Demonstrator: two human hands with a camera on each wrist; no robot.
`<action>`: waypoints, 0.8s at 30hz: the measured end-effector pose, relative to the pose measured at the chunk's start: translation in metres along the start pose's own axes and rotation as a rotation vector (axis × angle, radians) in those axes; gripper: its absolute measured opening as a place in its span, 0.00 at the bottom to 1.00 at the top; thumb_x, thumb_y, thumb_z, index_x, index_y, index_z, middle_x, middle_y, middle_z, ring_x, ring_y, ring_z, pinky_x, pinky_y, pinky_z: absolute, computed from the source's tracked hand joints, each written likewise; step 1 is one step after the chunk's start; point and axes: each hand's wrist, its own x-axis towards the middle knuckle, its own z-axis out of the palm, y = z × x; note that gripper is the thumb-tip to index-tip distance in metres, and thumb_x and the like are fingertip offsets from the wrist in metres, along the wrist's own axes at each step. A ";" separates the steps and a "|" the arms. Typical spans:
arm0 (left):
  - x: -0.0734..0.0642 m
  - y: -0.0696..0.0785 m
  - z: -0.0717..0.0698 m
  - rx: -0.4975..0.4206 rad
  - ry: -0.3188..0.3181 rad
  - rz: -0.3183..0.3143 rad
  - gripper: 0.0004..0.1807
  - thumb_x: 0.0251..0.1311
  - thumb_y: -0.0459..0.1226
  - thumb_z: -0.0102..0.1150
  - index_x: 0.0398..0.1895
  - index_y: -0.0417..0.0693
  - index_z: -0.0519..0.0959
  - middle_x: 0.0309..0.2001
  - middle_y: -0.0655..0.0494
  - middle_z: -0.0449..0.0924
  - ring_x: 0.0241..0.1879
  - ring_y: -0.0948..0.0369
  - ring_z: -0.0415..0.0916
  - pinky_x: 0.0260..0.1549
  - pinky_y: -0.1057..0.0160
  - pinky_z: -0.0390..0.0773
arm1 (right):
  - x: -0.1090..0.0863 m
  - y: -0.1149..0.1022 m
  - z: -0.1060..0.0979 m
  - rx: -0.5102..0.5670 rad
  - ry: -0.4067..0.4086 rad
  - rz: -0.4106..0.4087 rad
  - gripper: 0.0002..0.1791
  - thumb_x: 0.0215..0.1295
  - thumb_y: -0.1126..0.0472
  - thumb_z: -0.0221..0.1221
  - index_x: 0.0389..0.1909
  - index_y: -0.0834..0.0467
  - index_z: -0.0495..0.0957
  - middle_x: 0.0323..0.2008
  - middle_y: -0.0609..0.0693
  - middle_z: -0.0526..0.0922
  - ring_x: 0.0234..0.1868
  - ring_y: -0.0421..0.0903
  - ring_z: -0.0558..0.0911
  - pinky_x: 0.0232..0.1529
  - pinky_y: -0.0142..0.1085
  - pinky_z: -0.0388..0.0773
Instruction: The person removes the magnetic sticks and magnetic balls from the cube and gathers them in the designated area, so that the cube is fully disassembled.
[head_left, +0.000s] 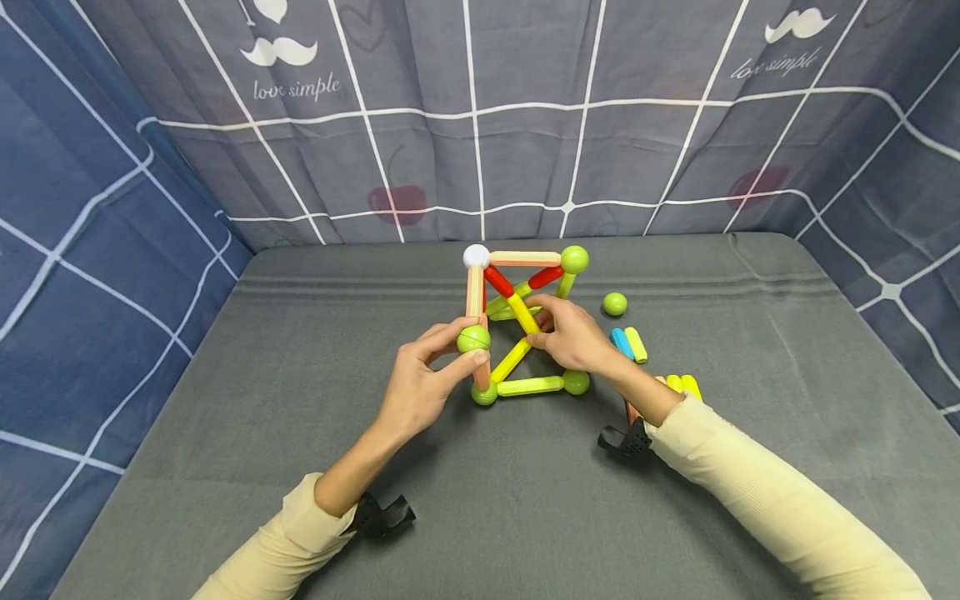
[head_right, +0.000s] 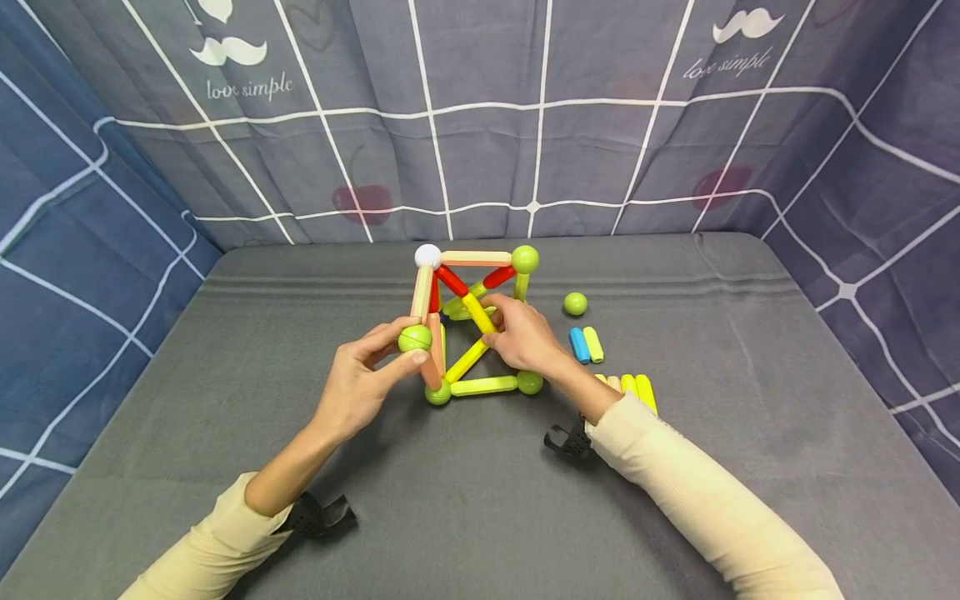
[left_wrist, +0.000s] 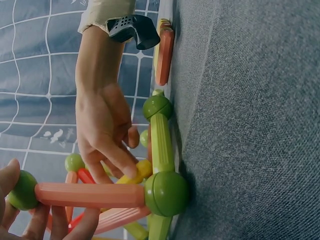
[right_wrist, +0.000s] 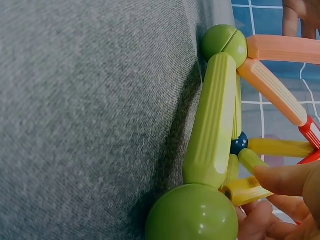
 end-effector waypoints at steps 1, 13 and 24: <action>0.000 0.000 0.000 0.003 -0.001 -0.002 0.21 0.60 0.34 0.68 0.58 0.46 0.81 0.47 0.53 0.81 0.47 0.58 0.79 0.53 0.42 0.73 | 0.000 0.000 0.000 0.001 0.000 0.000 0.26 0.62 0.70 0.64 0.62 0.65 0.72 0.39 0.57 0.83 0.40 0.52 0.81 0.41 0.45 0.76; 0.000 0.001 -0.003 0.003 -0.007 -0.013 0.21 0.60 0.34 0.68 0.58 0.47 0.81 0.47 0.54 0.81 0.48 0.59 0.79 0.53 0.48 0.74 | -0.011 -0.006 -0.004 0.009 0.006 -0.034 0.24 0.62 0.70 0.64 0.60 0.63 0.74 0.36 0.54 0.82 0.38 0.51 0.82 0.39 0.44 0.76; -0.001 0.000 -0.002 0.003 0.001 -0.007 0.21 0.60 0.34 0.68 0.58 0.46 0.81 0.47 0.54 0.81 0.47 0.58 0.79 0.53 0.45 0.74 | -0.031 -0.007 -0.007 -0.031 -0.027 -0.026 0.26 0.62 0.68 0.64 0.61 0.63 0.74 0.41 0.55 0.82 0.39 0.49 0.83 0.39 0.43 0.77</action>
